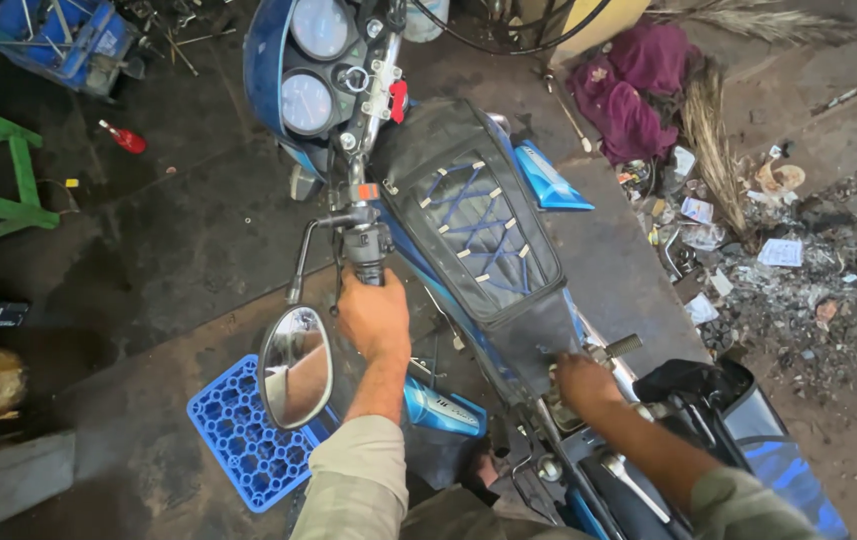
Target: Repairing and reassembling components of a blue motorcycle in a workshop.
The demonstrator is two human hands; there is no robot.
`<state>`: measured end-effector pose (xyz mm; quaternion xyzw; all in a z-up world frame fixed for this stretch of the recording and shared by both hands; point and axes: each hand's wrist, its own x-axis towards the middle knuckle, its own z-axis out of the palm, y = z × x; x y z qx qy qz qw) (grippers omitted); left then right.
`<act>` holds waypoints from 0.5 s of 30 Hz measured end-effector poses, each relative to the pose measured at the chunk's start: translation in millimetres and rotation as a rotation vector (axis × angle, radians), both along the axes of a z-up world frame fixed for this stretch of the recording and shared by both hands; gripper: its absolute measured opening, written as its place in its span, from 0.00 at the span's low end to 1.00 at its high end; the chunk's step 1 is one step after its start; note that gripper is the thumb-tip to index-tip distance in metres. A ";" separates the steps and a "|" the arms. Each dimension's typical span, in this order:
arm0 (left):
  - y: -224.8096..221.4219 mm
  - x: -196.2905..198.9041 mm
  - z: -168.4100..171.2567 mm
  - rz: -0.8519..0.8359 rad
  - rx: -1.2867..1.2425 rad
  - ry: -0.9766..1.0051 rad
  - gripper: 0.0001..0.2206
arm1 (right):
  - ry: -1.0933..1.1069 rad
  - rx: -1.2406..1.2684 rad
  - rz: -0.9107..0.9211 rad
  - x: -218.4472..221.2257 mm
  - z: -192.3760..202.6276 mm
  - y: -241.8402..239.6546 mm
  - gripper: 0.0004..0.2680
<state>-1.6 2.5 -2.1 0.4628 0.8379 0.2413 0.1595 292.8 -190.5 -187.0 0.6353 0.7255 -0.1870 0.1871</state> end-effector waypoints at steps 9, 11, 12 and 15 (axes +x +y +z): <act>0.1 0.4 -4.8 0.011 -0.009 0.017 0.22 | 1.077 -0.673 -1.715 41.4 -163.7 -31.8 0.16; -0.1 0.8 -2.9 0.014 -0.014 0.021 0.22 | 1.169 -0.709 -1.862 36.1 -134.7 -18.1 0.13; -0.7 1.3 -1.9 0.018 -0.015 0.026 0.22 | 1.263 -0.740 -2.007 33.7 -120.1 -11.9 0.10; -0.6 2.6 0.2 0.024 -0.002 0.029 0.22 | 1.273 -0.733 -2.091 35.3 -124.1 -8.4 0.10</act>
